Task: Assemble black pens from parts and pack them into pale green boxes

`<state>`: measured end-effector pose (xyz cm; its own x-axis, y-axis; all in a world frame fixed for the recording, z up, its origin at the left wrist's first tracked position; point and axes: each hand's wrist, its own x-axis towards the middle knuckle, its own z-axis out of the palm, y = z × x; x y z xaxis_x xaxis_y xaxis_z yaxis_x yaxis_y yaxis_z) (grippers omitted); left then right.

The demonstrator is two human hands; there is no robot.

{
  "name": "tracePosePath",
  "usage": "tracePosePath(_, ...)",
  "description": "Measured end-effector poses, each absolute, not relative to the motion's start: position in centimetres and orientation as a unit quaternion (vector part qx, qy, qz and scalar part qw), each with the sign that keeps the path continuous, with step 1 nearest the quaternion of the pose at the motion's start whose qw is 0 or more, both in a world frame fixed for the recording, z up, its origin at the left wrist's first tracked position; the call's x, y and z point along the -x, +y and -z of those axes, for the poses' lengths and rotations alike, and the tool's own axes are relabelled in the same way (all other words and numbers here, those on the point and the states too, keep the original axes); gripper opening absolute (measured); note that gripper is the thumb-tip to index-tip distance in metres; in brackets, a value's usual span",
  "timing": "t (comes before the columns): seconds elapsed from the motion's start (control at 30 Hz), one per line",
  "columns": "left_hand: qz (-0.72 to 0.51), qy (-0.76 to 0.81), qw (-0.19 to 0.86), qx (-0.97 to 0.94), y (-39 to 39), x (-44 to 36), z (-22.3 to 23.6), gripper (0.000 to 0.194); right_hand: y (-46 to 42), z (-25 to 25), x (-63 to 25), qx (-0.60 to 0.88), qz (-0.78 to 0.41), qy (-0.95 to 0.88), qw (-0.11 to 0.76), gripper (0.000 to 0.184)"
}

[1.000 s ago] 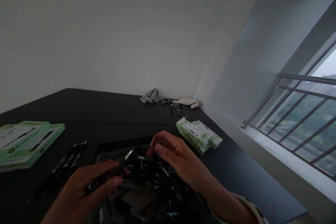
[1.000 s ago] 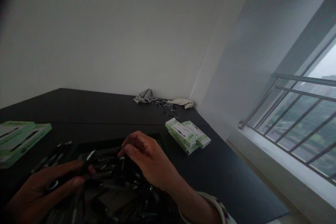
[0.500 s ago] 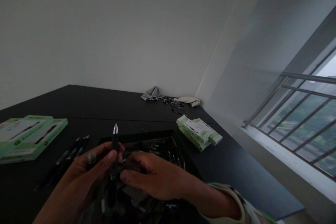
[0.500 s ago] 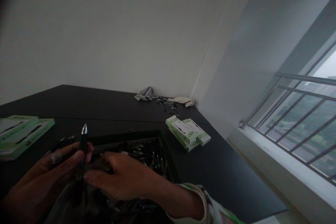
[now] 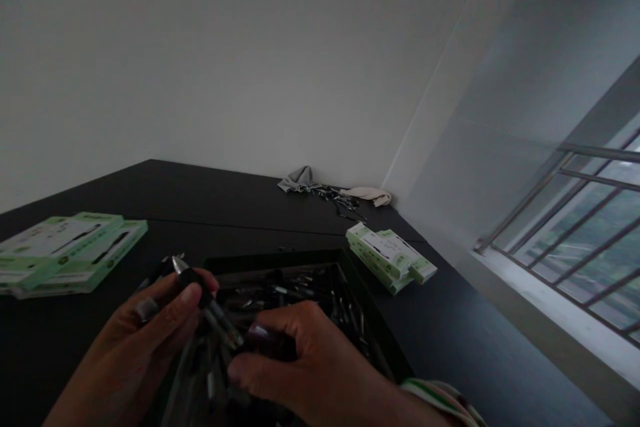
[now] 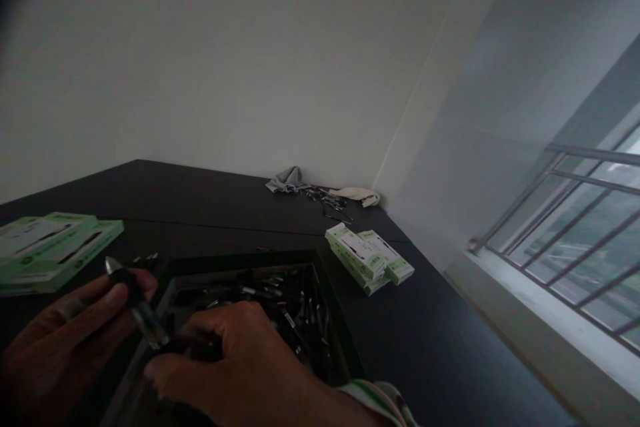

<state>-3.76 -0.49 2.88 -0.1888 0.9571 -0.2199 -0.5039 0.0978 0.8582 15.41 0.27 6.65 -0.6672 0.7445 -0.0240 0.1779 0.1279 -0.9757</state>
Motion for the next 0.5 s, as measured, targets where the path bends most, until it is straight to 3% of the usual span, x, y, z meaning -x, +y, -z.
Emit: tracePosePath(0.5,-0.552,0.425,0.623,-0.356,-1.4,4.1,-0.9,0.033,0.8,-6.7,-17.1,0.348,-0.558,-0.729,0.190,0.030)
